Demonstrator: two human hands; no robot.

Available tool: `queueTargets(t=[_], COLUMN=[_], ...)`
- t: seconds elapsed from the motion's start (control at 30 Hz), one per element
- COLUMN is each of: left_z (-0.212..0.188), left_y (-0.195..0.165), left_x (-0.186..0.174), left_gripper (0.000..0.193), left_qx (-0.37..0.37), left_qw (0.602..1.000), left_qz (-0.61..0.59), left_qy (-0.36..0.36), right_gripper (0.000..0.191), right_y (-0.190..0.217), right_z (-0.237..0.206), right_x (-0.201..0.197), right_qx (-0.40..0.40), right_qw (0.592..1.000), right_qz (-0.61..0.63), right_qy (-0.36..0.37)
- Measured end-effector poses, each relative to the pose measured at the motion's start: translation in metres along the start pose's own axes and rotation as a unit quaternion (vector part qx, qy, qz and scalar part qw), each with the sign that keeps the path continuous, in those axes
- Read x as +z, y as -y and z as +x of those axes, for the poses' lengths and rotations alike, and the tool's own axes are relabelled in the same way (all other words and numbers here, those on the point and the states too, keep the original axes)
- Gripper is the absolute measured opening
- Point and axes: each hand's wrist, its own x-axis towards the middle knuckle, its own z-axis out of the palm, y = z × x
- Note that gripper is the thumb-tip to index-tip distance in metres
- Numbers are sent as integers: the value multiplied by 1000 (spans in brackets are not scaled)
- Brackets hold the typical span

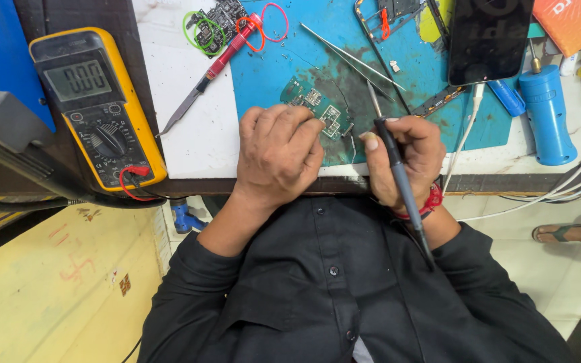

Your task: The person uses a soldering iron and tweezers to work on a small green circuit board placed on a blue mat. They apply solder to specific points on the board while stabilizing it with their other hand.

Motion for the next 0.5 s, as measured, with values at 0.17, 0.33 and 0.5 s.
queueTargets(t=[0.17, 0.33, 0.5], left_z=[-2, -3, -3], left_y=[1, 1, 2], left_x=[1, 3, 3], left_gripper=[16, 14, 14], left_qx=[16, 17, 17], left_qw=[1000, 1000, 1000], left_qz=[-4, 6, 7], left_qy=[-2, -5, -3], right_gripper=[14, 12, 11], right_y=[-2, -3, -1], right_z=[-1, 1, 3], right_x=[-13, -16, -13], right_qx=[-120, -149, -164], right_qw=[980, 974, 971], right_qz=[-147, -142, -145], right_qy=[58, 91, 101])
